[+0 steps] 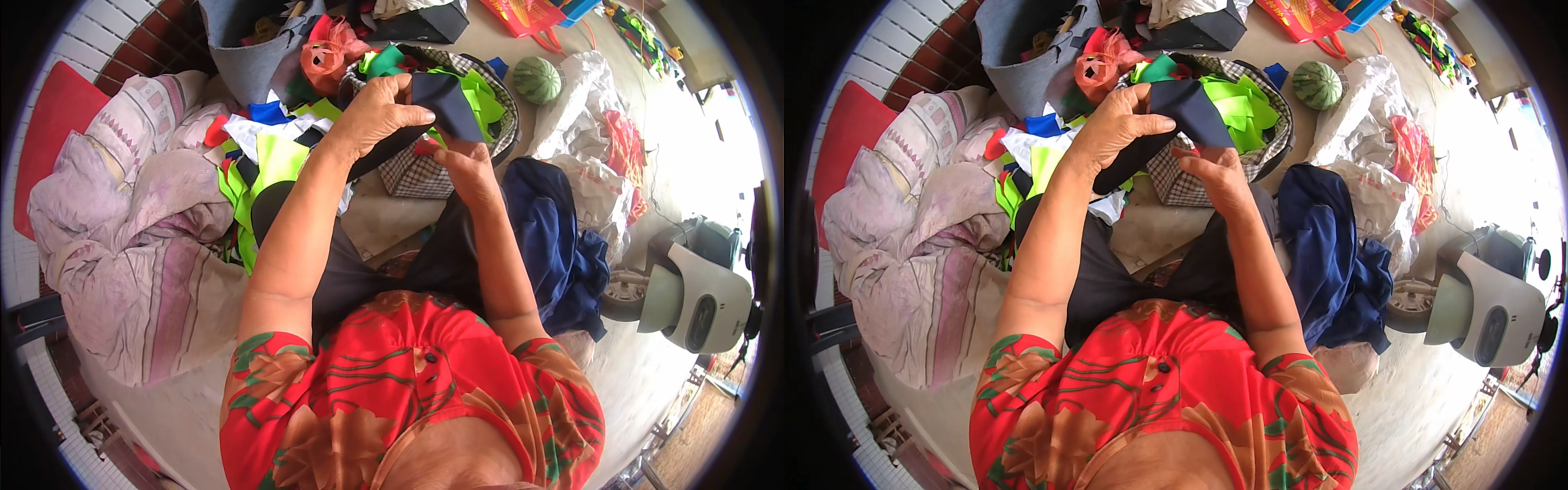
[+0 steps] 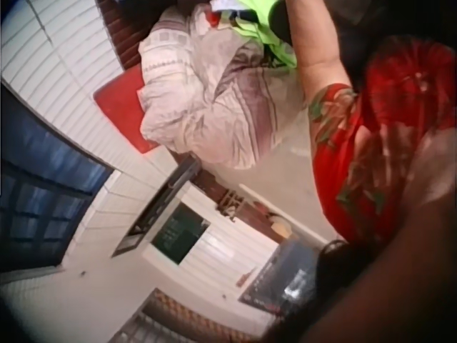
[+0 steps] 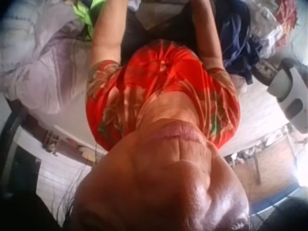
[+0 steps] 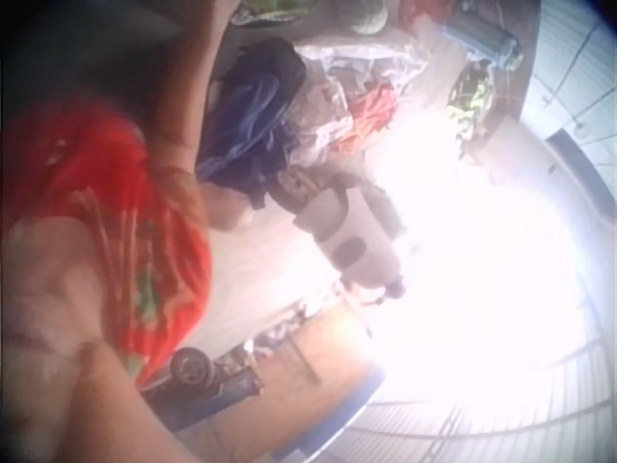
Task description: The person sits on the floor and folds various pieces of colorful fabric, including neon green, red, blue, and white items. They handle the fabric pieces one by one, folding them into smaller squares and placing them into a pile or basket.
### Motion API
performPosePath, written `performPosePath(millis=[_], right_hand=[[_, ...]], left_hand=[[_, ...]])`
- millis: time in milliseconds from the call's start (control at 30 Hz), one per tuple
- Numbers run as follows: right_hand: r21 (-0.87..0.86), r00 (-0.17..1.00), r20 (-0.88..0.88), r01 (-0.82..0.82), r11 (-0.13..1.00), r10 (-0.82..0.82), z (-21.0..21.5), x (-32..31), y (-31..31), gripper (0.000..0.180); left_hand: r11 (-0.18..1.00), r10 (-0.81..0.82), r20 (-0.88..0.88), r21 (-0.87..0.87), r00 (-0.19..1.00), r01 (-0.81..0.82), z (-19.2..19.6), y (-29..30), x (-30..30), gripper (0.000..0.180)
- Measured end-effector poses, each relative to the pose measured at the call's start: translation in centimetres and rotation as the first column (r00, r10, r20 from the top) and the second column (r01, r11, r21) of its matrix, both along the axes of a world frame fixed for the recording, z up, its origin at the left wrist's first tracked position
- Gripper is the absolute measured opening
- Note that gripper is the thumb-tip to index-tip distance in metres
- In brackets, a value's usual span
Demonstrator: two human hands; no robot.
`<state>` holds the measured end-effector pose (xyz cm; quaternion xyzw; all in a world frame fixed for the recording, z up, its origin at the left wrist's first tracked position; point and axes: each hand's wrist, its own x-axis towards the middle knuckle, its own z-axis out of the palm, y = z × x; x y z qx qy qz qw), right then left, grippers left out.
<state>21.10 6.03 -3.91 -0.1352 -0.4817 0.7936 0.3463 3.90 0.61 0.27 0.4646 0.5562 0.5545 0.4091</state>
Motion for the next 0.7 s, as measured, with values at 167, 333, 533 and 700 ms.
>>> performPosePath(millis=[167, 333, 533, 700], right_hand=[[-0.157, 0.988, -0.155, -0.013, 0.987, -0.011, 0.8, -0.3, 0.0, 0.05], [-0.268, 0.969, 0.145, 0.234, 0.935, -0.201, 1.4, -0.8, 0.5, 0.033], [-0.195, 0.975, 0.098, 0.214, 0.957, -0.198, -1.4, -0.5, 0.7, 0.028], [0.253, 0.849, 0.476, 0.117, 0.96, -0.229, -3.0, 1.6, 1.3, 0.02]], left_hand=[[1.0, 0.024, 0.098, -0.008, 0.995, -0.023, 1.1, -0.5, 1.5, 0.028], [0.999, 0.029, 0.041, -0.022, 0.999, -0.028, 1.0, -0.8, 0.9, 0.036], [0.983, 0.182, 0.048, 0.029, 0.982, -0.184, 0.7, -0.9, -0.4, 0.035], [0.882, 0.451, -0.564, 0.164, 0.691, -0.441, 1.1, -1.8, -3.5, 0.049]])
